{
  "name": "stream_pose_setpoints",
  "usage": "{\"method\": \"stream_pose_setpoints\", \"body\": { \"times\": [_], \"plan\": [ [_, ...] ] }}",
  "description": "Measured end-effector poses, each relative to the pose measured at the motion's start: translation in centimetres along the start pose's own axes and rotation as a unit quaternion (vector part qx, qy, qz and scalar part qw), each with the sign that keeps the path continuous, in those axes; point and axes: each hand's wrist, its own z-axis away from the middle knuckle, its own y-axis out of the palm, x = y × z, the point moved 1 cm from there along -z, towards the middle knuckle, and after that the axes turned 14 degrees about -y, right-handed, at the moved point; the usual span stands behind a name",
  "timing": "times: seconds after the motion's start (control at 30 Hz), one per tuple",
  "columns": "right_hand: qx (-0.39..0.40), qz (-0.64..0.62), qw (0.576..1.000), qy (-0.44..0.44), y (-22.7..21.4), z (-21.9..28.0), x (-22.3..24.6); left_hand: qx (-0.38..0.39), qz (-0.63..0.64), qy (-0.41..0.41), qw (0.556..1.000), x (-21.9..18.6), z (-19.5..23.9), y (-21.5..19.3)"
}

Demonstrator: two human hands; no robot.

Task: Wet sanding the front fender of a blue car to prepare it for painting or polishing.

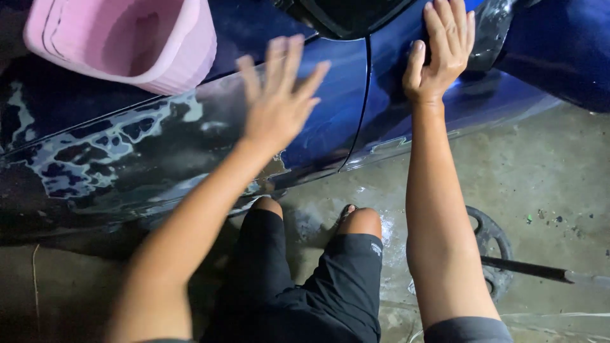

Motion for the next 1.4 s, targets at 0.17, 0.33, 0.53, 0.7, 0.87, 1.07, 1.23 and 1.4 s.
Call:
{"method": "stream_pose_setpoints", "body": {
  "times": [0.17,0.33,0.53,0.7,0.87,1.07,1.23,1.4],
  "plan": [
    [-0.005,0.014,1.0,0.014,0.0,-0.2,0.5,0.025,0.035,-0.052,0.998,1.0,1.2,0.2],
    [-0.001,0.023,1.0,0.018,0.1,-0.5,0.2,-0.124,0.018,0.038,0.991,-8.5,-6.3,-1.1],
    [0.005,0.021,1.0,-0.001,-0.1,-0.1,-0.1,-0.126,0.014,0.021,0.992,-8.5,-6.4,-1.6],
    [0.0,0.011,1.0,0.008,0.0,-0.1,0.3,-0.056,0.051,-0.051,0.996,1.3,1.5,-0.1],
    [0.004,0.014,1.0,0.027,0.3,-0.3,0.2,-0.037,0.056,-0.069,0.995,-1.7,-1.4,-0.1],
    [0.012,0.023,1.0,0.01,-0.1,-0.5,0.0,-0.096,0.026,-0.024,0.995,-10.0,-7.3,-1.7],
    [-0.001,0.02,1.0,-0.005,0.0,-0.4,0.0,-0.009,-0.004,-0.026,1.0,-4.4,-3.8,-1.1],
    [0.001,0.018,1.0,0.016,0.2,-0.6,0.3,-0.006,0.052,-0.063,0.997,1.6,0.6,0.4]
  ]
}}
